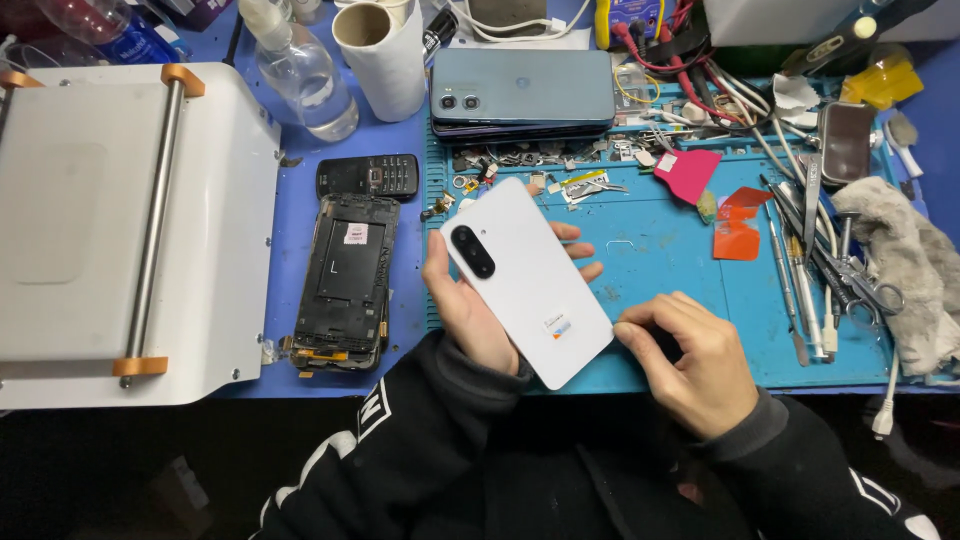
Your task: Remove the back cover of a smartphone using a heating plate and a pry tool.
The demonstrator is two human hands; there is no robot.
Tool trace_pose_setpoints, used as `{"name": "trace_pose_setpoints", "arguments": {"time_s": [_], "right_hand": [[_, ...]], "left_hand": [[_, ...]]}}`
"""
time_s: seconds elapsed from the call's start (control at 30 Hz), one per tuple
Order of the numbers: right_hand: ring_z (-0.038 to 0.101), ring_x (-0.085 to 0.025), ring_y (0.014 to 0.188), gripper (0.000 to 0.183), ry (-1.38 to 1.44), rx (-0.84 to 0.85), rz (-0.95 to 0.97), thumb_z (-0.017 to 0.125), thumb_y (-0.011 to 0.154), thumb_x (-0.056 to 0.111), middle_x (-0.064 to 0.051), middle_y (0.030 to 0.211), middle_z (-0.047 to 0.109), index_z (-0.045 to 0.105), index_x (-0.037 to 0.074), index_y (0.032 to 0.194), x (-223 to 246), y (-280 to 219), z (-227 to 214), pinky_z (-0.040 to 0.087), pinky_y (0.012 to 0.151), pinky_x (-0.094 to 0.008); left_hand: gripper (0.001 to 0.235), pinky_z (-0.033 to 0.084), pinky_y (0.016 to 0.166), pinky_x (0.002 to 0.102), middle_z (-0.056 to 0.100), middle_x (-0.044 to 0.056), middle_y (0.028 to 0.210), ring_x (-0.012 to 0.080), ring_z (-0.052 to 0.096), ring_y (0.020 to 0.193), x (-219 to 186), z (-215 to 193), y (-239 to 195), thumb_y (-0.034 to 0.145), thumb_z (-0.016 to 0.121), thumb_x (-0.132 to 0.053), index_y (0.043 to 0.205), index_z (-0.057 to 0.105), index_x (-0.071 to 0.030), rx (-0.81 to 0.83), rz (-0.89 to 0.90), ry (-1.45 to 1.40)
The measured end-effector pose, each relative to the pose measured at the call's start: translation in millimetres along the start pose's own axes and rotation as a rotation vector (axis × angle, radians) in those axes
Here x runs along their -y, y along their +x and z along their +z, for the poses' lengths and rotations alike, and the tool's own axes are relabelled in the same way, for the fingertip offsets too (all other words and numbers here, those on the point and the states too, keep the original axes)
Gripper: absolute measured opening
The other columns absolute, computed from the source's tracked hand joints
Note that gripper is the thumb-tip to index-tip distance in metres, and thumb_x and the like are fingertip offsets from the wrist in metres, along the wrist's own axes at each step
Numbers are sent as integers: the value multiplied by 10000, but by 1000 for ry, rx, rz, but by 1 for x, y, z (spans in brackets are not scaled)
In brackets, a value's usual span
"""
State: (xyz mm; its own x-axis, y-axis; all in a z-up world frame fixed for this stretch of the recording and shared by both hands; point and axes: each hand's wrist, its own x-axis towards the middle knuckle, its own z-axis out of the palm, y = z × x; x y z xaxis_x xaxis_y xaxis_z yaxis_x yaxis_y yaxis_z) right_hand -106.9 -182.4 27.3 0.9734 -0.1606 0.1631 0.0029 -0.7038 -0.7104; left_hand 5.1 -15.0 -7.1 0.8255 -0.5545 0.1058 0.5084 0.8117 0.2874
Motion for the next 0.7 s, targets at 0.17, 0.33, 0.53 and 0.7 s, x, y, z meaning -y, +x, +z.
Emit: {"name": "trace_pose_setpoints", "arguments": {"time_s": [0.17, 0.33, 0.53, 0.7], "right_hand": [[620, -127, 643, 82, 144, -24, 126, 711, 886, 80, -52, 754, 694, 702, 0, 901, 3, 3, -2, 484, 602, -268], [584, -65, 665, 99, 264, -26, 223, 703, 931, 92, -24, 738, 683, 698, -7, 927, -1, 5, 3, 471, 613, -229], [557, -51, 738, 119, 397, 46, 263, 705, 973, 102, -9, 811, 666, 685, -16, 970, -9, -3, 5, 462, 666, -218], [612, -64, 709, 135, 485, 116, 356, 653, 1003, 122, -9, 797, 672, 689, -8, 997, -7, -2, 1, 501, 652, -219]], "left_hand": [[850, 506, 1003, 593, 526, 274, 1420, 415, 607, 1216, -11, 40, 11, 1002, 260, -621, 1565, 337, 12, -161, -51, -105], [875, 486, 1138, 537, 430, 188, 1609, 329, 550, 1376, 1, 30, 0, 978, 296, -662, 1631, 291, -80, -81, -98, 205], [968, 580, 997, 528, 552, 249, 1210, 352, 666, 1078, 3, 4, -14, 1117, 221, -781, 1370, 465, 121, -44, -38, 238], [961, 596, 908, 546, 568, 234, 1258, 350, 670, 1018, 0, 6, -8, 1059, 217, -768, 1381, 480, 99, -123, -71, 237]]}}
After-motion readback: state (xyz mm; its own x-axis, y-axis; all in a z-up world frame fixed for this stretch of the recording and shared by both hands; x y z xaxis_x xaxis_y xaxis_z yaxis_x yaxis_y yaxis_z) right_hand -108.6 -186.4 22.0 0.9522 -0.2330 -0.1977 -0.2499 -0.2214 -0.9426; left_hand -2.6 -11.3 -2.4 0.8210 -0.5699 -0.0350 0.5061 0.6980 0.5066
